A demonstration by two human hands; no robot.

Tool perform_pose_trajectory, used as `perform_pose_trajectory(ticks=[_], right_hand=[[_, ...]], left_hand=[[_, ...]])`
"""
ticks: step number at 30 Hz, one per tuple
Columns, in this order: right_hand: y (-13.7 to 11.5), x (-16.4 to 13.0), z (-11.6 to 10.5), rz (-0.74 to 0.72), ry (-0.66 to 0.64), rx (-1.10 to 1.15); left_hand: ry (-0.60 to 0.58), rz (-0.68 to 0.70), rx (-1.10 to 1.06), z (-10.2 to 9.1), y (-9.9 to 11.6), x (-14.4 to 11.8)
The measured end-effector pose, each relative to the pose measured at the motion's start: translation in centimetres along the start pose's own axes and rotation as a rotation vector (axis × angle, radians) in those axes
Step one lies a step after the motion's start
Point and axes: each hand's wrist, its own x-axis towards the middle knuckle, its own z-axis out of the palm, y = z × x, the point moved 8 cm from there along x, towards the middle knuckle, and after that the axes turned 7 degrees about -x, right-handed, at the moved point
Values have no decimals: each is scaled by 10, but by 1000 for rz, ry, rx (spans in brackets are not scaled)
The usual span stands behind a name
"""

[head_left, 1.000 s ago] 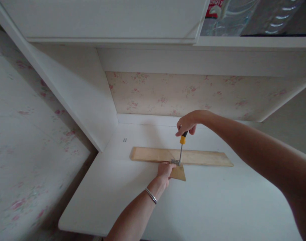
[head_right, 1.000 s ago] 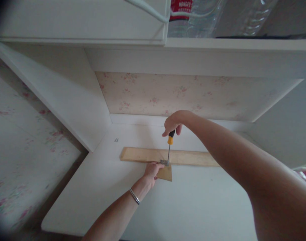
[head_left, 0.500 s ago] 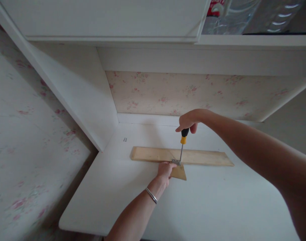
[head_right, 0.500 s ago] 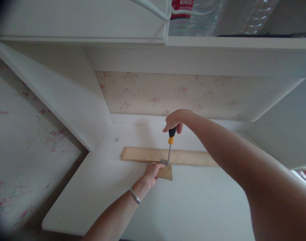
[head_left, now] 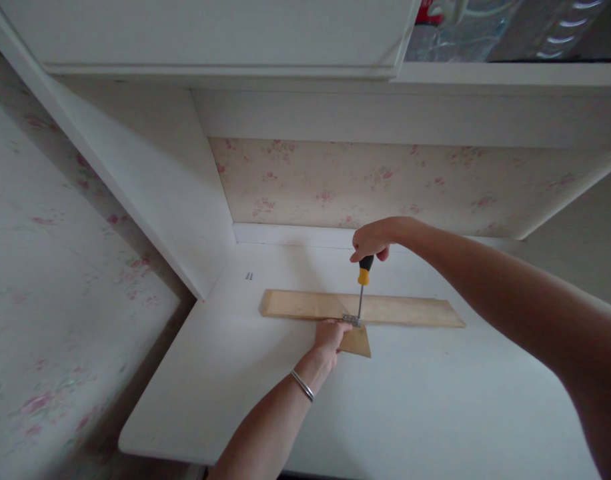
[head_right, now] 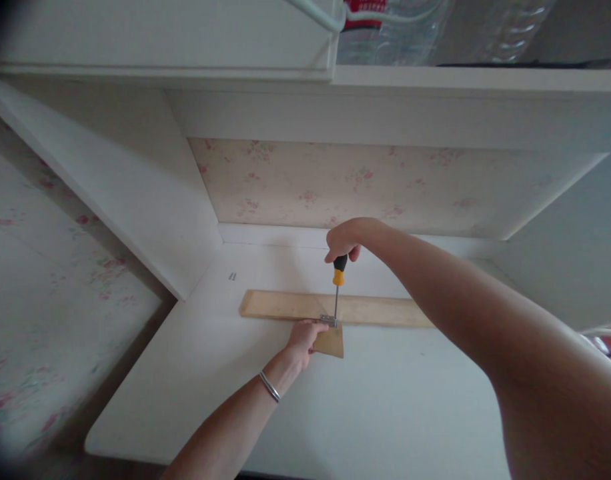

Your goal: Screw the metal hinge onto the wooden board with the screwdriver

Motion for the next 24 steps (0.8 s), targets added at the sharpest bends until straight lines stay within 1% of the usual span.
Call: perform_pose_trajectory(ticks=[3,6,8,12,14,16,18,20,22,24], right_hand=[[-5,2,2,-92,-27,51],[-9,1,4,-151,-52,83],[-13,-2,3,-200,-52,23],[-21,-7,-2,-280,42,-161],[-23,-8,0,-292,44,-174],[-24,-9,4,-298,6,-122],[-23,-8,7,-256,-24,-25],[-17,-7,7,-152,-19,20],[-9,-5,4,-36,16,-10],[-3,-4,3,43,27,-39]], left_hand=[[-4,4,-6,1,0,0],[-16,22,-1,2,1,1],[-18,29,3,3,1,2],[-7,29,11,2,3,1],[4,25,11,1,4,-1],[9,29,22,1,4,-2],[11,35,49,0,5,-3],[12,34,68,0,6,-3],[13,29,70,0,5,-3],[8,29,63,1,5,-3]])
